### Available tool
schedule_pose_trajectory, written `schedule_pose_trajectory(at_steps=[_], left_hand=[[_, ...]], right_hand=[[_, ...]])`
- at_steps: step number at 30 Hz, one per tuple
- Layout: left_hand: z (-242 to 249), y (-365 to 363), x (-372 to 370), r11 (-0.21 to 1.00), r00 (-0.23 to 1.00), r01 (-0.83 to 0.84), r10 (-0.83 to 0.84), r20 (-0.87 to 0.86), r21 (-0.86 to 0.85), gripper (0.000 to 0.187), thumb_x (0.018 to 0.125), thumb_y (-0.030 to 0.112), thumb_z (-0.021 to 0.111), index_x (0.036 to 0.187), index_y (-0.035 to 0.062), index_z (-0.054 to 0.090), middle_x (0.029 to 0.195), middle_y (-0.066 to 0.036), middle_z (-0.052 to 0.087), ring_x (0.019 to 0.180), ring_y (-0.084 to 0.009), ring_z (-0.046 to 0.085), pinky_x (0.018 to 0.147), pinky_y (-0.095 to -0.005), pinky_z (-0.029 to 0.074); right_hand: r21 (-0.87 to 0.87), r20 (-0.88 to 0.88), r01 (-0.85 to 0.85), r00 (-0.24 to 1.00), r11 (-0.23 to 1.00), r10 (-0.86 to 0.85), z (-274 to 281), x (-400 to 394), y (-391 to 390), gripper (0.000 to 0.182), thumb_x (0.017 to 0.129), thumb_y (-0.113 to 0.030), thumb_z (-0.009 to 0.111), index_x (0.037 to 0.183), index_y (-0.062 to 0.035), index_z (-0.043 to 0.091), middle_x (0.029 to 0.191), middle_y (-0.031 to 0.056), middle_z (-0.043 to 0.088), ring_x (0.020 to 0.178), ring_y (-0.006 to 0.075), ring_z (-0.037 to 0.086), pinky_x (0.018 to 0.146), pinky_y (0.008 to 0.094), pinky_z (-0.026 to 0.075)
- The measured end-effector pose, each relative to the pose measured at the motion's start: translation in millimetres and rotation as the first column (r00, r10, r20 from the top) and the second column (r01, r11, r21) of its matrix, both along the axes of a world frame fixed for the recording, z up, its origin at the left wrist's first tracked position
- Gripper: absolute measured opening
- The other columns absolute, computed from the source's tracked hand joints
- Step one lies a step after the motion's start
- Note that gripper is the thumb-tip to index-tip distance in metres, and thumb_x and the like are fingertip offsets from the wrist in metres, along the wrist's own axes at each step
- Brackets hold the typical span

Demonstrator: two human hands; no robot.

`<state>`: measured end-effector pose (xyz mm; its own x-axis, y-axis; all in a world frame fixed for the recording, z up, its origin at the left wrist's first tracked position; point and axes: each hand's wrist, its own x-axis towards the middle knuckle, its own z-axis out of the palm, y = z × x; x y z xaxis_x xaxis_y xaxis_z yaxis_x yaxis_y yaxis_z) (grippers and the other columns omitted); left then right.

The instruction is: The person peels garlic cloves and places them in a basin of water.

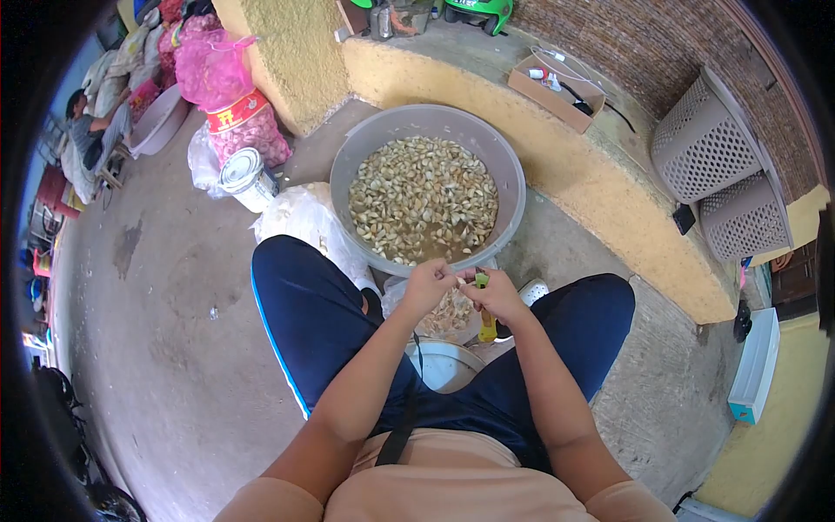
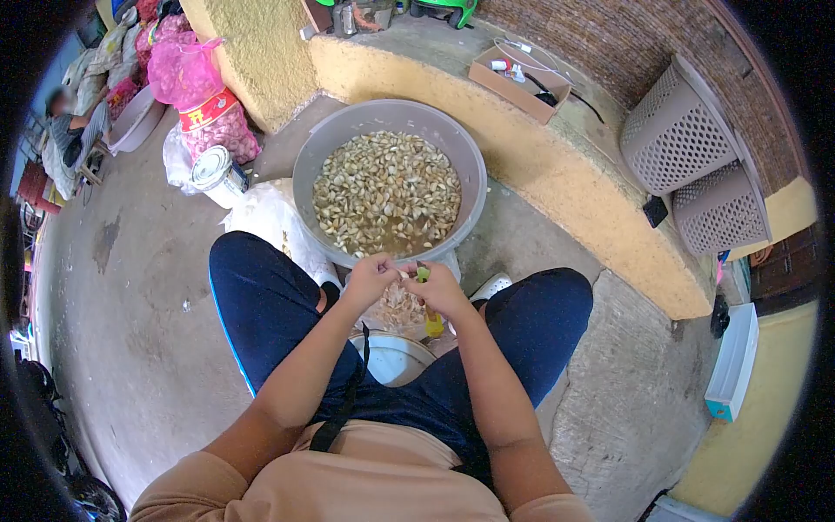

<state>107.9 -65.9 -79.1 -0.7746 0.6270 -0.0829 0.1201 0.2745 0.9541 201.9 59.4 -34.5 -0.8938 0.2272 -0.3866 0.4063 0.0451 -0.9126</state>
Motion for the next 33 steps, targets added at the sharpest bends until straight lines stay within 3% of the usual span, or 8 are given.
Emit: schedule_pose_trajectory(at_steps=[4,7,13,16,22,25,28,33], left_hand=[[-3,1,-2,0.998,0.999,-0.027,0.028,0.021,-0.063,0.011,0.065,0.011,0.060,0.065,0.0007,0.055,0.056,-0.005,0.052,0.053,-0.0110,0.048,0.050,-0.0258,0.038],[-11,2,-2,1.000,0.994,0.006,-0.007,0.112,0.011,0.010,0.067,0.011,0.058,0.066,0.0011,0.056,0.057,-0.005,0.053,0.053,-0.0109,0.048,0.050,-0.0261,0.039],[-16,-3,-16,0.978,0.918,-0.204,0.207,0.338,-0.044,0.013,0.069,0.014,0.056,0.065,0.0009,0.057,0.055,-0.003,0.053,0.051,-0.0093,0.047,0.050,-0.0253,0.038],[-22,-6,-22,0.994,0.930,-0.079,0.101,0.353,-0.076,0.015,0.069,0.015,0.055,0.067,0.0008,0.059,0.055,-0.004,0.053,0.050,-0.0093,0.047,0.050,-0.0256,0.038],[-8,-3,-10,0.983,0.942,0.053,0.010,0.336,-0.178,0.019,0.068,0.020,0.056,0.070,0.0013,0.061,0.059,-0.008,0.057,0.053,-0.0148,0.053,0.052,-0.0285,0.041],[-22,-4,-7,0.960,0.995,0.082,-0.065,0.069,-0.269,0.021,0.066,0.022,0.058,0.070,0.0011,0.061,0.062,-0.013,0.058,0.057,-0.0231,0.057,0.056,-0.0326,0.044],[-30,-5,-3,0.934,0.990,0.112,-0.136,-0.046,-0.339,0.022,0.065,0.022,0.059,0.071,0.0013,0.062,0.067,-0.017,0.059,0.063,-0.0303,0.058,0.061,-0.0366,0.045],[-25,-4,4,0.894,0.987,0.091,-0.141,-0.082,-0.439,0.022,0.064,0.024,0.062,0.067,0.0017,0.062,0.062,-0.017,0.058,0.061,-0.0288,0.058,0.060,-0.0357,0.045]], right_hand=[[-0.062,0.022,0.058,0.998,0.996,-0.057,-12,-2,2,0.022,0.075,-0.006,0.055,0.095,0.0016,0.058,0.065,0.0018,0.054,0.048,0.0065,0.048,0.044,0.0220,0.041],[-0.160,0.070,0.140,0.989,0.977,-0.130,-19,-3,3,0.022,0.075,-0.004,0.053,0.095,0.0032,0.058,0.065,0.0030,0.054,0.049,0.0067,0.048,0.045,0.0229,0.043],[-0.052,0.011,0.227,0.974,0.973,-0.227,-26,-3,8,0.022,0.077,-0.005,0.053,0.097,0.0048,0.057,0.074,0.0081,0.060,0.046,0.0067,0.045,0.045,0.0229,0.044],[-0.221,0.002,0.245,0.968,0.944,-0.250,-13,-2,10,0.020,0.079,-0.006,0.054,0.096,0.0043,0.058,0.077,0.0086,0.061,0.046,0.0064,0.043,0.044,0.0229,0.043],[-0.329,0.084,0.333,0.942,0.884,-0.324,-22,-4,10,0.015,0.078,-0.006,0.056,0.090,0.0016,0.059,0.077,0.0058,0.061,0.048,0.0058,0.042,0.044,0.0233,0.042],[-0.236,0.132,0.327,0.944,0.915,-0.303,-29,-3,14,0.013,0.077,-0.006,0.057,0.088,0.0006,0.059,0.075,0.0056,0.061,0.047,0.0063,0.043,0.043,0.0242,0.043],[-0.067,0.180,0.306,0.940,0.950,-0.290,-37,-2,17,0.015,0.075,-0.007,0.058,0.088,-0.0002,0.059,0.073,0.0058,0.061,0.047,0.0071,0.045,0.042,0.0252,0.044],[0.279,0.284,0.210,0.914,0.937,-0.290,-48,-1,23,0.015,0.067,-0.007,0.059,0.080,0.0017,0.061,0.066,0.0089,0.060,0.047,0.0139,0.052,0.041,0.0283,0.046]])
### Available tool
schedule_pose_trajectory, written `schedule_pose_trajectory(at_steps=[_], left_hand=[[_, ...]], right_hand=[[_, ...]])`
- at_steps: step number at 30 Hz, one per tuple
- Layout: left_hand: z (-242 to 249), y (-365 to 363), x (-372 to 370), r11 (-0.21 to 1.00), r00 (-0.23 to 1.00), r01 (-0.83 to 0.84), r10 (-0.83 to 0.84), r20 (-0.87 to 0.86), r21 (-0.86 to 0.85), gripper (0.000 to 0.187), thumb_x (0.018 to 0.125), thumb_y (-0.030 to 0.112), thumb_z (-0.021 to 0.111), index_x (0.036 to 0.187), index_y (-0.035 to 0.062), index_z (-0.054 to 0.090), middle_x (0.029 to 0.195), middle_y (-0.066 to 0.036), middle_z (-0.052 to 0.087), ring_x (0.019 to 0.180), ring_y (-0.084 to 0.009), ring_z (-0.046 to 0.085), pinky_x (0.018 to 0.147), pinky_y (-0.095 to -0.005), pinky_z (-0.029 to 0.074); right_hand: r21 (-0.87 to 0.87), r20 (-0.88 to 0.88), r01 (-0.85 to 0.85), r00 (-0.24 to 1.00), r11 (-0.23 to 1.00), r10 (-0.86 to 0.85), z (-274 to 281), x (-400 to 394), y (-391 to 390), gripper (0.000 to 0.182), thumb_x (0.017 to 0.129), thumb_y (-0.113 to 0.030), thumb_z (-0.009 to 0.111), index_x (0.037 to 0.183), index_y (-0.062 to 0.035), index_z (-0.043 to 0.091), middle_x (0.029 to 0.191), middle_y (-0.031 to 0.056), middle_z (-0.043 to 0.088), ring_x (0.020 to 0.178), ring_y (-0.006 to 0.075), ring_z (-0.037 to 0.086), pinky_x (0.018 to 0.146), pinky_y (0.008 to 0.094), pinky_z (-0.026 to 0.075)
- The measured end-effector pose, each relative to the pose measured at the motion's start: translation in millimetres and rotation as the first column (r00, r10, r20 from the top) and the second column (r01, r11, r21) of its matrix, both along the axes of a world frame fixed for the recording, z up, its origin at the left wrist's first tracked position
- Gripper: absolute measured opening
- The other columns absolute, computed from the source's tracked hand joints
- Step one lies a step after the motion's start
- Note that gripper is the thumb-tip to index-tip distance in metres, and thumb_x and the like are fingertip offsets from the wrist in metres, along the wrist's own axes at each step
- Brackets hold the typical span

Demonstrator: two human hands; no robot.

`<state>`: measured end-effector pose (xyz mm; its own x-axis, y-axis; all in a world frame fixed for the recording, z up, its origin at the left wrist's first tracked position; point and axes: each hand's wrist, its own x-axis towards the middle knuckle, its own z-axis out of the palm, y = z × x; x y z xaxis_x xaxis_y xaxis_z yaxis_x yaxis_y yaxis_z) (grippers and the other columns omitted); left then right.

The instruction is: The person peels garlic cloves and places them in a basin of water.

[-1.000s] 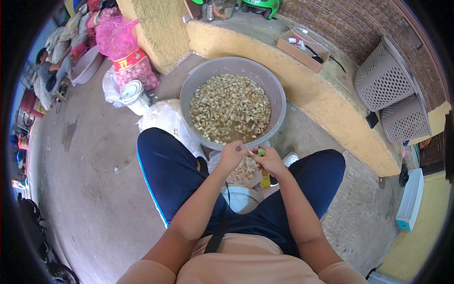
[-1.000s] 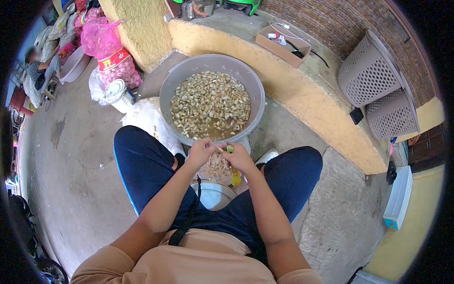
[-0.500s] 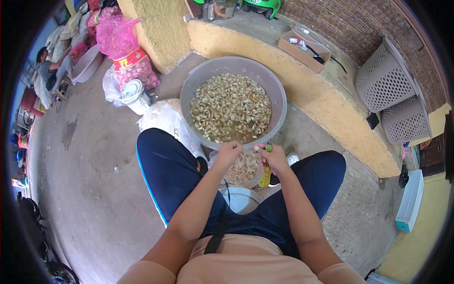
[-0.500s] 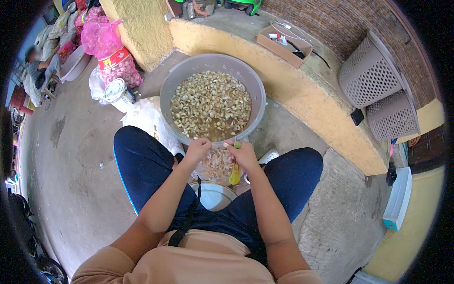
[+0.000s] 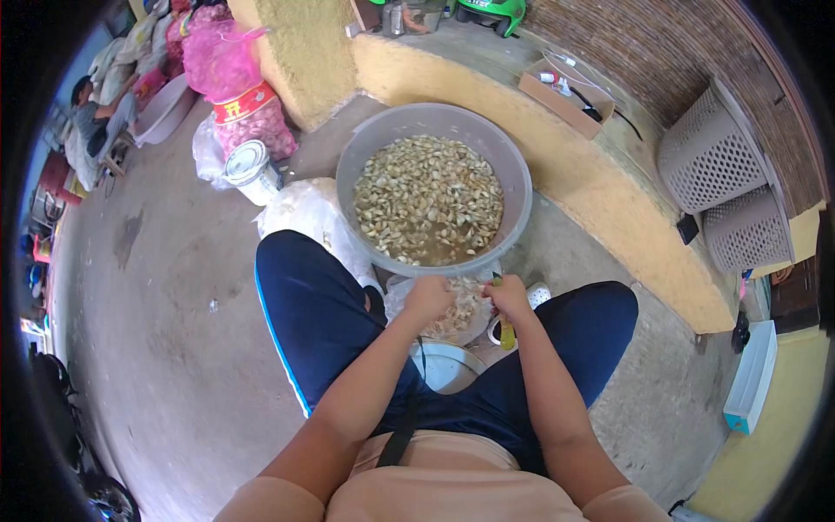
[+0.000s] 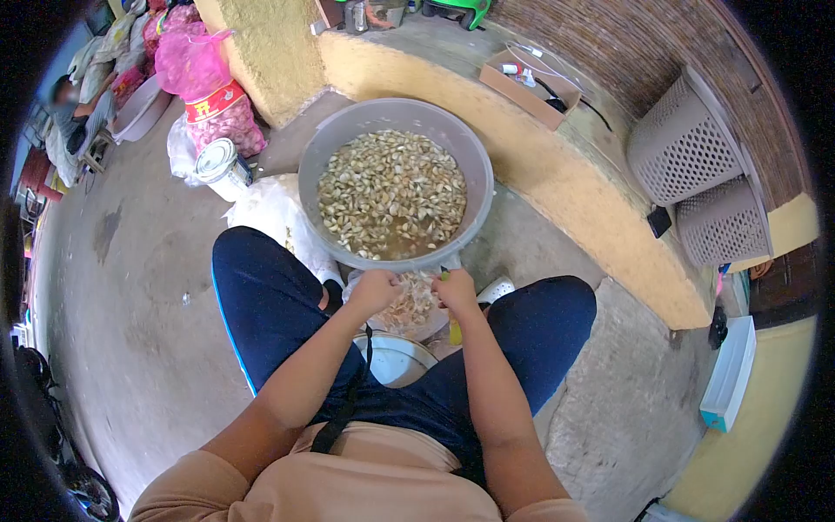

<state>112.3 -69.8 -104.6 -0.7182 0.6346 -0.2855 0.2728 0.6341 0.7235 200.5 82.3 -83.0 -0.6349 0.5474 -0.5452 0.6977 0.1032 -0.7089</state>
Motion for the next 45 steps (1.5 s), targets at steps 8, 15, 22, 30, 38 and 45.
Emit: schedule_pose_trajectory(at_steps=[8,15,22,30,38,45], left_hand=[[-1,-3,8,0.968,0.997,0.072,-0.074,0.001,-0.241,0.037,0.069,0.018,0.055,0.100,-0.0025,0.050,0.094,-0.022,0.057,0.087,-0.0348,0.057,0.076,-0.0415,0.044],[-33,14,9,0.965,0.969,0.245,-0.240,0.053,-0.095,0.036,0.075,0.018,0.049,0.105,-0.0026,0.048,0.105,-0.026,0.051,0.097,-0.0365,0.051,0.084,-0.0409,0.040],[-86,10,3,0.882,0.900,0.405,-0.338,-0.276,0.242,0.031,0.071,0.011,0.049,0.100,0.0006,0.055,0.097,-0.020,0.057,0.091,-0.0340,0.055,0.080,-0.0390,0.042],[12,-3,-24,0.811,0.761,-0.452,0.133,0.635,0.371,0.020,0.073,0.005,0.058,0.092,-0.0001,0.053,0.086,-0.010,0.058,0.078,-0.0178,0.058,0.068,-0.0284,0.047],[48,-6,-27,0.594,0.613,-0.650,0.040,0.789,0.475,0.013,0.079,0.007,0.057,0.091,0.0018,0.054,0.086,-0.007,0.058,0.077,-0.0129,0.056,0.065,-0.0272,0.046],[48,1,-11,0.794,0.882,-0.331,0.069,0.465,0.510,0.010,0.079,0.005,0.057,0.086,-0.0009,0.057,0.074,-0.005,0.059,0.060,-0.0086,0.055,0.053,-0.0202,0.044]], right_hand=[[0.190,0.077,-0.057,0.996,0.980,0.043,-44,-25,15,0.014,0.065,-0.009,0.057,0.067,0.0048,0.060,0.060,0.0140,0.058,0.048,0.0233,0.058,0.044,0.0325,0.049],[0.444,-0.031,-0.514,0.810,0.734,0.586,-4,-126,-36,0.026,0.067,-0.023,0.057,0.067,0.0030,0.061,0.061,0.0180,0.058,0.059,0.0320,0.059,0.059,0.0383,0.048],[0.610,-0.195,-0.398,0.763,0.685,0.616,60,-164,-92,0.031,0.070,-0.021,0.057,0.089,0.0029,0.057,0.074,0.0206,0.059,0.071,0.0339,0.059,0.067,0.0400,0.046],[0.505,-0.264,-0.341,0.813,0.793,0.518,79,-107,-28,0.028,0.071,-0.026,0.056,0.073,0.0024,0.057,0.066,0.0208,0.056,0.063,0.0346,0.055,0.061,0.0404,0.044],[-0.178,-0.276,-0.315,0.925,0.932,0.260,68,-25,-14,0.033,0.074,-0.021,0.062,0.100,-0.0030,0.057,0.070,0.0016,0.057,0.048,0.0070,0.049,0.038,0.0238,0.039],[-0.175,-0.432,-0.169,0.899,0.970,0.078,44,-16,-25,0.026,0.074,-0.017,0.063,0.095,-0.0008,0.058,0.068,0.0033,0.056,0.045,0.0077,0.047,0.038,0.0224,0.038]])
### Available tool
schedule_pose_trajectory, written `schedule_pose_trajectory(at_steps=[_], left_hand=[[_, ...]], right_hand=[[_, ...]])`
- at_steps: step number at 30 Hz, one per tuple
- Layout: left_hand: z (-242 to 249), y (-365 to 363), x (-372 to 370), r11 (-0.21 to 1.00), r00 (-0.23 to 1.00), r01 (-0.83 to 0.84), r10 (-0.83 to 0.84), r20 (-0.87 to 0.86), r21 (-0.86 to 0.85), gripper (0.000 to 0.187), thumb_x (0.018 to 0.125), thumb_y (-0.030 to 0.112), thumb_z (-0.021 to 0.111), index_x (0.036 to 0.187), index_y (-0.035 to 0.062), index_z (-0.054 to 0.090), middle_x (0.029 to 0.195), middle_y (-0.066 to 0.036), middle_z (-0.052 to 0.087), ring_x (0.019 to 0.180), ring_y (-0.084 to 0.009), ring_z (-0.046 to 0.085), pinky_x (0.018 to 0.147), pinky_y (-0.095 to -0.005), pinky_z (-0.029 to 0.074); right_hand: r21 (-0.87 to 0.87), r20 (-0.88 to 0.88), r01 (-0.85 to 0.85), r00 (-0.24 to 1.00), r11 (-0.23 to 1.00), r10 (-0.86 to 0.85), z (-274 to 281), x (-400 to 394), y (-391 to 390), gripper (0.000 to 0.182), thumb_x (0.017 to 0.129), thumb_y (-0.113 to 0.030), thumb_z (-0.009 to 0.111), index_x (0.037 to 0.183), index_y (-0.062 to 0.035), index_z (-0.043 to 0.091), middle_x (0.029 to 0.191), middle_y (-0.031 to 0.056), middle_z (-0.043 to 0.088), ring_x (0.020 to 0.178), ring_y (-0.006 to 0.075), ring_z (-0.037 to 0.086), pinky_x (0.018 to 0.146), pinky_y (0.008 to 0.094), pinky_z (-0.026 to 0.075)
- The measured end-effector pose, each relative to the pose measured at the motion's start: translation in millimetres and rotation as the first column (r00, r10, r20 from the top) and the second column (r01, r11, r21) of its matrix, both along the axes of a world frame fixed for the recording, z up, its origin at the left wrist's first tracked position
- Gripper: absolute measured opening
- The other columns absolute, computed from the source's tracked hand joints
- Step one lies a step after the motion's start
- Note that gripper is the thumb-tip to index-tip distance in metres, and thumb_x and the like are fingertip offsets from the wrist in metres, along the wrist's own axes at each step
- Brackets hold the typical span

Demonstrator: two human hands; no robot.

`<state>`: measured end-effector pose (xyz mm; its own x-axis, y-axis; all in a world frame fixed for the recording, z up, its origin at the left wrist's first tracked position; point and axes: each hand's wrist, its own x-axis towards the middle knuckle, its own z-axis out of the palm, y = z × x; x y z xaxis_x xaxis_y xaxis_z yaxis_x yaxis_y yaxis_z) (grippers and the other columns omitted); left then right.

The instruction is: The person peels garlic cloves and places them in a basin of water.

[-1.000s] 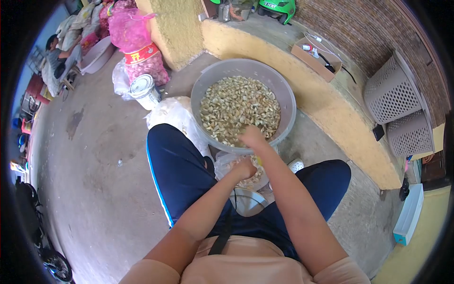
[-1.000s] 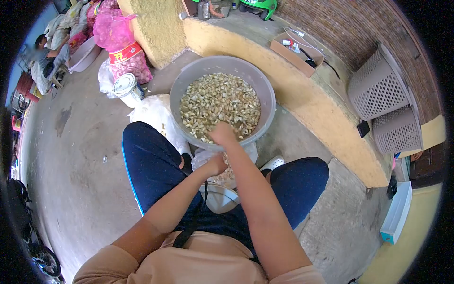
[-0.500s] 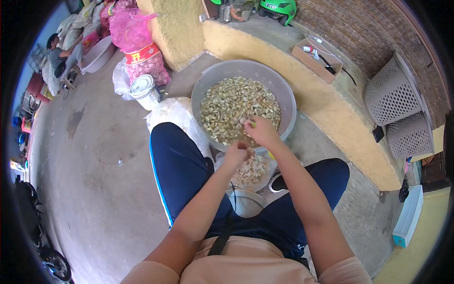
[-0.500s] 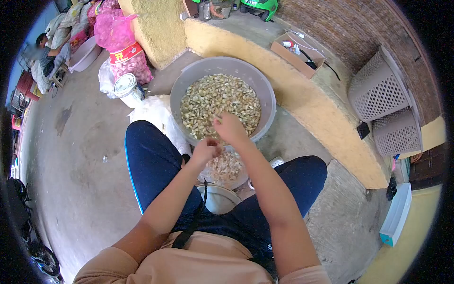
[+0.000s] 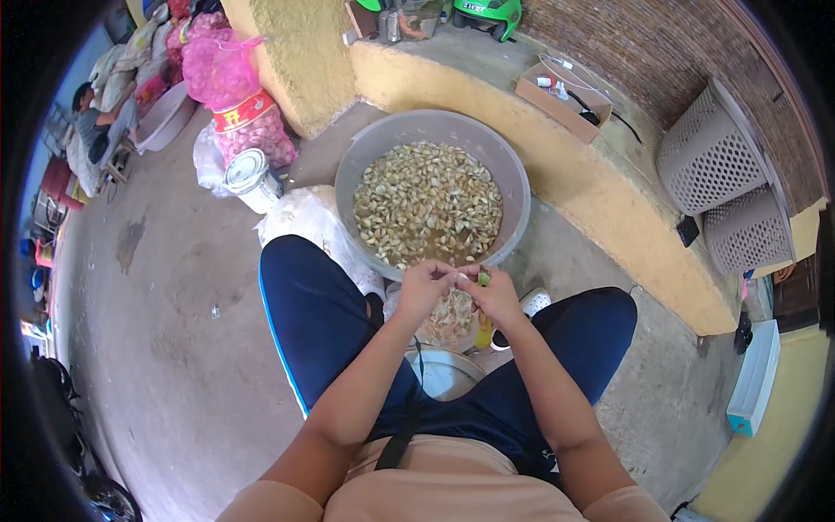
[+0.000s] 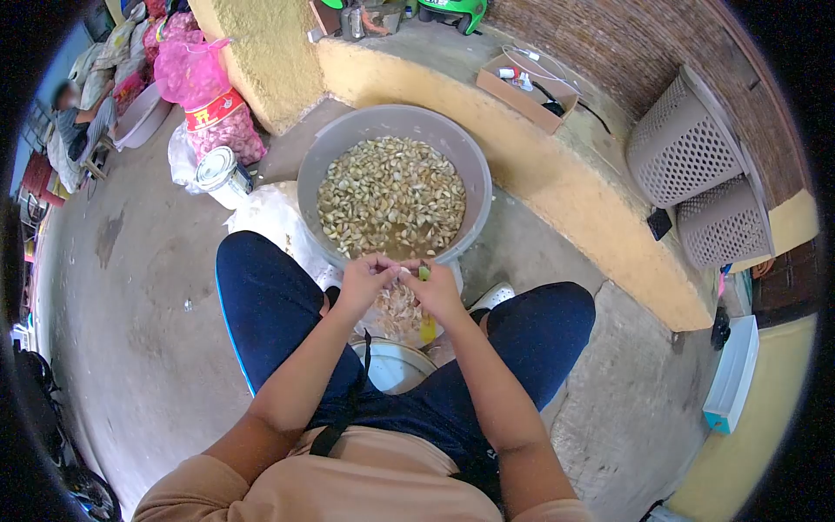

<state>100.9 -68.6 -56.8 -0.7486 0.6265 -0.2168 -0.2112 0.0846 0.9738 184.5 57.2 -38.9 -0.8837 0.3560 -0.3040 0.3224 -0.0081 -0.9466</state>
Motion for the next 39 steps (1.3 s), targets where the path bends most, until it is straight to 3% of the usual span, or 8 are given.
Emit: schedule_pose_trajectory(at_steps=[2,5,14,19,26,34,37,39], left_hand=[[-1,-1,0,1.000,1.000,0.016,-0.016,-0.006,-0.025,0.010,0.079,0.005,0.057,0.087,-0.0017,0.057,0.073,-0.005,0.059,0.058,-0.0083,0.054,0.052,-0.0200,0.044],[-3,-2,0,0.999,0.998,0.024,-0.022,0.051,-0.025,0.011,0.079,0.004,0.057,0.087,-0.0023,0.056,0.074,-0.005,0.058,0.059,-0.0084,0.054,0.052,-0.0209,0.045],[-7,-3,1,0.993,0.967,0.061,-0.083,0.243,0.098,0.012,0.082,0.008,0.055,0.088,-0.0027,0.053,0.083,-0.005,0.055,0.068,-0.0114,0.056,0.062,-0.0251,0.052],[-14,0,-1,0.993,0.964,0.043,-0.069,0.256,0.106,0.012,0.081,0.007,0.054,0.090,-0.0012,0.053,0.081,-0.004,0.055,0.073,-0.0097,0.055,0.060,-0.0242,0.052],[-16,5,5,0.996,0.995,0.080,-0.082,0.049,0.043,0.009,0.083,0.006,0.051,0.089,-0.0013,0.051,0.080,-0.005,0.056,0.068,-0.0116,0.056,0.060,-0.0247,0.050],[-8,-1,-5,0.993,0.992,0.110,-0.112,-0.056,-0.044,0.010,0.082,0.006,0.051,0.090,-0.0003,0.052,0.078,-0.005,0.057,0.071,-0.0111,0.056,0.057,-0.0230,0.048],[-3,5,9,0.997,0.997,0.060,-0.062,0.038,0.047,0.006,0.084,0.005,0.048,0.086,-0.0008,0.049,0.079,-0.005,0.055,0.070,-0.0114,0.056,0.060,-0.0228,0.047],[-15,5,1,0.993,0.990,0.116,-0.114,-0.089,0.016,0.007,0.084,0.006,0.049,0.086,-0.0005,0.050,0.080,-0.005,0.055,0.070,-0.0110,0.055,0.061,-0.0230,0.047]], right_hand=[[0.012,0.035,-0.044,0.998,0.999,0.043,-5,2,2,0.023,0.076,-0.016,0.062,0.092,-0.0008,0.058,0.065,0.0021,0.055,0.045,0.0072,0.047,0.038,0.0218,0.037],[-0.028,-0.015,0.107,0.994,0.994,-0.107,-3,2,-2,0.019,0.077,-0.015,0.060,0.089,-0.0010,0.058,0.059,0.0009,0.054,0.044,0.0069,0.046,0.039,0.0219,0.037],[-0.033,0.059,-0.125,0.990,0.992,0.127,9,6,11,0.017,0.080,-0.014,0.057,0.092,-0.0022,0.059,0.053,-0.0017,0.047,0.044,0.0054,0.041,0.041,0.0217,0.034],[-0.107,0.031,-0.112,0.993,0.988,0.116,8,6,12,0.023,0.078,-0.016,0.061,0.095,-0.0015,0.059,0.053,-0.0013,0.047,0.043,0.0057,0.041,0.041,0.0212,0.034],[-0.050,0.085,0.050,0.995,0.998,-0.046,-1,5,4,0.037,0.069,-0.021,0.069,0.096,-0.0001,0.056,0.060,0.0002,0.052,0.045,0.0064,0.045,0.041,0.0205,0.037],[-0.328,0.054,-0.001,0.998,0.945,0.020,-2,8,14,0.028,0.074,-0.014,0.064,0.096,-0.0009,0.054,0.070,0.0030,0.053,0.045,0.0048,0.039,0.041,0.0210,0.035],[-0.406,0.073,0.041,0.997,0.913,-0.013,11,7,12,0.029,0.076,-0.012,0.061,0.101,-0.0007,0.051,0.074,0.0042,0.055,0.045,0.0041,0.036,0.042,0.0208,0.035],[-0.430,0.089,0.065,0.996,0.901,-0.029,10,9,14,0.030,0.077,-0.011,0.060,0.103,-0.0008,0.049,0.074,0.0039,0.055,0.045,0.0040,0.036,0.041,0.0207,0.035]])
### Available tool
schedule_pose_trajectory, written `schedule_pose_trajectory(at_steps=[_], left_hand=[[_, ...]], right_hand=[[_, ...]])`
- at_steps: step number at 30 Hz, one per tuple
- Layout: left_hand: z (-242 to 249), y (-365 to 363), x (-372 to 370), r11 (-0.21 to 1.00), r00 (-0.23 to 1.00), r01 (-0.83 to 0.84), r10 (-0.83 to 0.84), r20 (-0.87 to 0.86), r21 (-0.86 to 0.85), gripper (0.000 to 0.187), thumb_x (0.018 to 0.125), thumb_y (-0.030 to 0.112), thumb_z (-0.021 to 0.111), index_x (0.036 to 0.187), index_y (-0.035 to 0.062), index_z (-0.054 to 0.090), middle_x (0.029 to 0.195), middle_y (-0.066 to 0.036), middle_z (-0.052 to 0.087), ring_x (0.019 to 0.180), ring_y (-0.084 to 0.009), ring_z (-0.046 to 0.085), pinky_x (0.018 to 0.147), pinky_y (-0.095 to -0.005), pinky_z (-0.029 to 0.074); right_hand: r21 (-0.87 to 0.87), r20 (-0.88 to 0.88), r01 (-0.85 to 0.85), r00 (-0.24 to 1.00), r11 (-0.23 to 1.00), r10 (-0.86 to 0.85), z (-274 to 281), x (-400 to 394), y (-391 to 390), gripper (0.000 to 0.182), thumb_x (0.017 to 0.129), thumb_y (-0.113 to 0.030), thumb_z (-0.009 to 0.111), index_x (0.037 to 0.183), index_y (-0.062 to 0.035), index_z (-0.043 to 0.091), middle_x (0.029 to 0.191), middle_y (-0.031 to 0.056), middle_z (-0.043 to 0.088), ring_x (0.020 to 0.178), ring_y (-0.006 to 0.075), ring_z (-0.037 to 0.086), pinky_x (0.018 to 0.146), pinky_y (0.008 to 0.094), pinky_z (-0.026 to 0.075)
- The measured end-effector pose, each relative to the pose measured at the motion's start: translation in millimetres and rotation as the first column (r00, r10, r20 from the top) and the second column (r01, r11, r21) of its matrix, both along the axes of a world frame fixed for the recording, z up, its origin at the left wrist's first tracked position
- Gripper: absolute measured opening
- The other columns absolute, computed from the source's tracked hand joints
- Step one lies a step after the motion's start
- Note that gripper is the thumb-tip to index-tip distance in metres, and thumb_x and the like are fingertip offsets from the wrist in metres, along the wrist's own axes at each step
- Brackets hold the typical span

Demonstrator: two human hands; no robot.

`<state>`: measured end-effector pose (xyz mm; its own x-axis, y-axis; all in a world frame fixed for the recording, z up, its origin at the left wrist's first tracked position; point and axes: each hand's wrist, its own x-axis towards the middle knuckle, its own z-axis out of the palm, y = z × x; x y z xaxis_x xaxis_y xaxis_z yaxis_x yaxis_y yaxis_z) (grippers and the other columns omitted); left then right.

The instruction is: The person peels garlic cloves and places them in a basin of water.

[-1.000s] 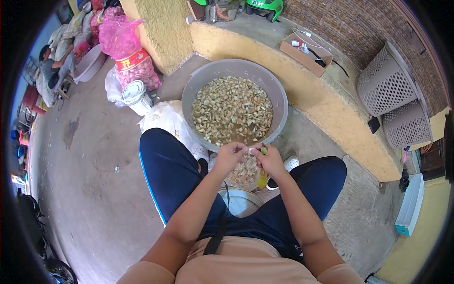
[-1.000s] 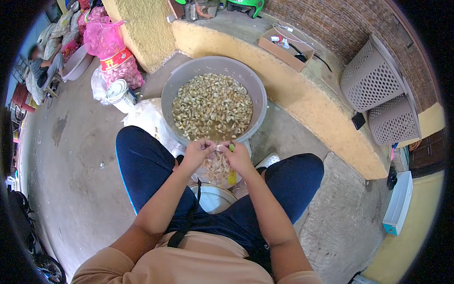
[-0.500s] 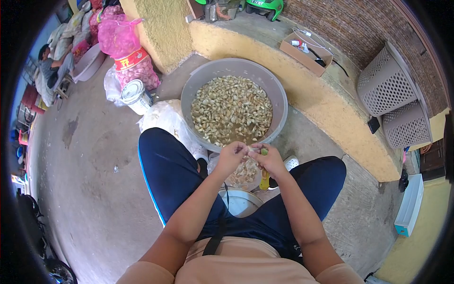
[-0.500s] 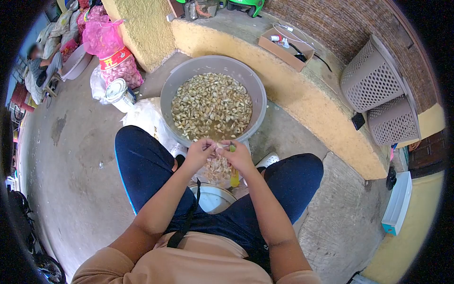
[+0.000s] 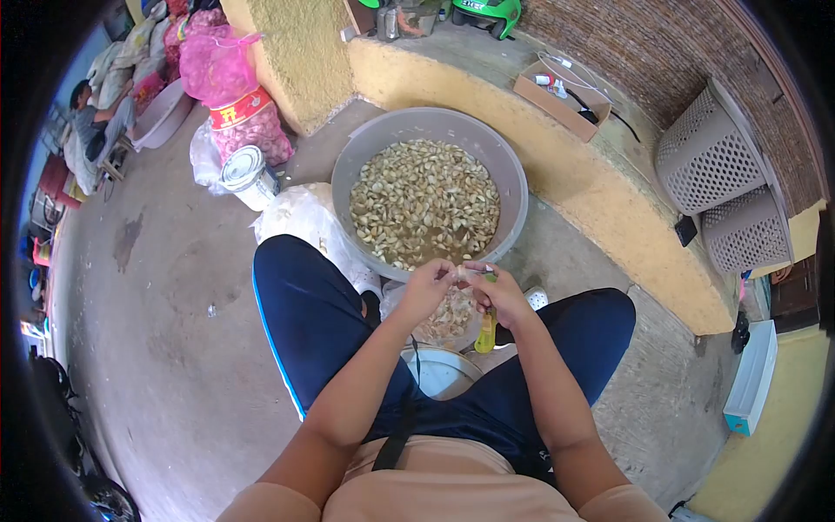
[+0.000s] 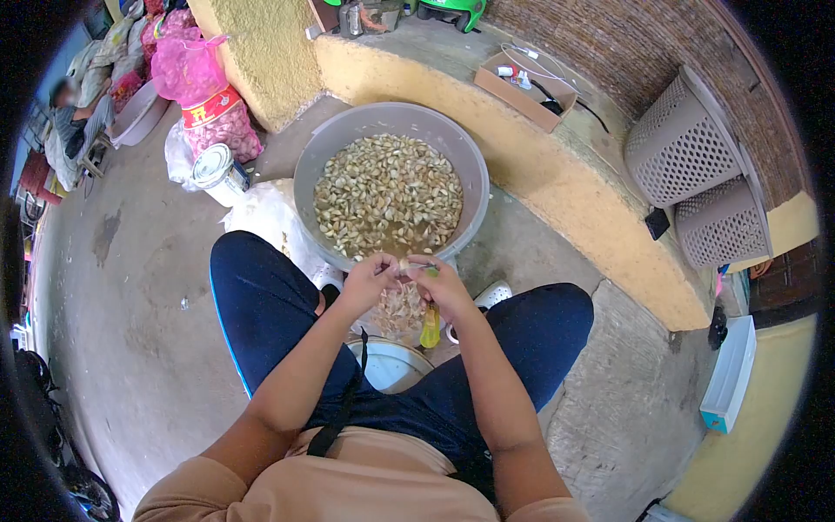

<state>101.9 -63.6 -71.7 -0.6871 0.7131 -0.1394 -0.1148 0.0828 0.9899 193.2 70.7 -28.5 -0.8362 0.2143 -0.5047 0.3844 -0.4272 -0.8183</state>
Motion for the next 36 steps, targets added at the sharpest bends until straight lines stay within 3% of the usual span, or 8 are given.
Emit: schedule_pose_trajectory(at_steps=[10,16,22,25,28,31,34,36], left_hand=[[10,-6,-5,0.976,0.978,0.207,-0.208,0.006,-0.067,0.012,0.084,0.010,0.052,0.091,0.0003,0.051,0.080,-0.003,0.056,0.072,-0.0096,0.053,0.060,-0.0231,0.046],[4,-5,-5,0.999,0.998,-0.052,0.052,-0.032,-0.009,0.008,0.081,0.005,0.052,0.085,-0.0012,0.053,0.076,-0.006,0.057,0.063,-0.0115,0.054,0.050,-0.0238,0.046],[-2,-5,-9,0.955,0.969,-0.215,0.183,-0.166,-0.205,0.009,0.082,0.005,0.050,0.089,-0.0010,0.051,0.077,-0.007,0.056,0.064,-0.0120,0.056,0.053,-0.0243,0.049],[-2,-9,-20,0.926,0.931,-0.365,0.366,-0.011,-0.099,0.009,0.081,0.005,0.052,0.087,-0.0007,0.052,0.072,-0.007,0.056,0.061,-0.0122,0.056,0.049,-0.0244,0.047],[9,-10,-10,0.980,0.990,-0.141,0.137,-0.038,-0.143,0.010,0.078,0.006,0.055,0.086,-0.0002,0.053,0.071,-0.008,0.057,0.061,-0.0128,0.057,0.051,-0.0255,0.047],[-6,-8,-5,0.956,0.951,-0.148,0.068,-0.300,-0.252,0.013,0.073,0.003,0.057,0.085,-0.0006,0.054,0.073,-0.009,0.060,0.063,-0.0169,0.059,0.059,-0.0290,0.047],[-8,-8,-6,0.948,0.938,-0.065,-0.049,-0.344,-0.313,0.017,0.073,0.006,0.060,0.089,0.0028,0.057,0.074,-0.008,0.060,0.063,-0.0143,0.058,0.060,-0.0278,0.047],[-12,-4,-2,0.983,0.941,-0.053,-0.010,-0.340,-0.177,0.021,0.072,0.008,0.062,0.092,0.0041,0.058,0.075,-0.007,0.062,0.064,-0.0149,0.058,0.062,-0.0277,0.046]], right_hand=[[-0.082,-0.082,-0.054,0.996,0.995,0.047,-9,1,2,0.031,0.078,-0.008,0.059,0.106,-0.0011,0.048,0.070,0.0003,0.049,0.045,0.0041,0.037,0.043,0.0202,0.035],[-0.070,-0.099,-0.142,0.986,0.987,0.134,-5,-1,0,0.031,0.077,-0.007,0.060,0.106,-0.0015,0.049,0.071,0.0017,0.050,0.046,0.0047,0.038,0.044,0.0202,0.035],[0.024,-0.048,-0.235,0.971,0.972,0.236,-6,0,5,0.030,0.074,-0.005,0.060,0.103,-0.0015,0.052,0.069,0.0018,0.050,0.046,0.0052,0.039,0.044,0.0202,0.034],[0.055,-0.011,-0.225,0.974,0.973,0.226,-1,3,4,0.030,0.072,-0.004,0.060,0.102,-0.0020,0.054,0.067,0.0012,0.050,0.046,0.0051,0.040,0.044,0.0200,0.034],[0.133,-0.022,-0.165,0.985,0.977,0.169,1,3,5,0.030,0.072,-0.008,0.062,0.101,-0.0048,0.057,0.068,0.0008,0.053,0.045,0.0053,0.040,0.043,0.0195,0.034],[0.231,-0.022,-0.110,0.993,0.967,0.118,-3,3,7,0.033,0.070,-0.009,0.064,0.102,-0.0065,0.057,0.071,0.0006,0.055,0.047,0.0051,0.041,0.043,0.0191,0.034],[0.385,-0.029,-0.101,0.992,0.917,0.122,-5,2,6,0.035,0.069,-0.010,0.066,0.103,-0.0065,0.057,0.074,0.0008,0.055,0.053,0.0069,0.044,0.048,0.0203,0.037],[0.497,-0.054,-0.085,0.990,0.863,0.129,-7,1,5,0.035,0.069,-0.010,0.066,0.102,-0.0063,0.057,0.076,0.0014,0.055,0.058,0.0090,0.048,0.053,0.0221,0.040]])
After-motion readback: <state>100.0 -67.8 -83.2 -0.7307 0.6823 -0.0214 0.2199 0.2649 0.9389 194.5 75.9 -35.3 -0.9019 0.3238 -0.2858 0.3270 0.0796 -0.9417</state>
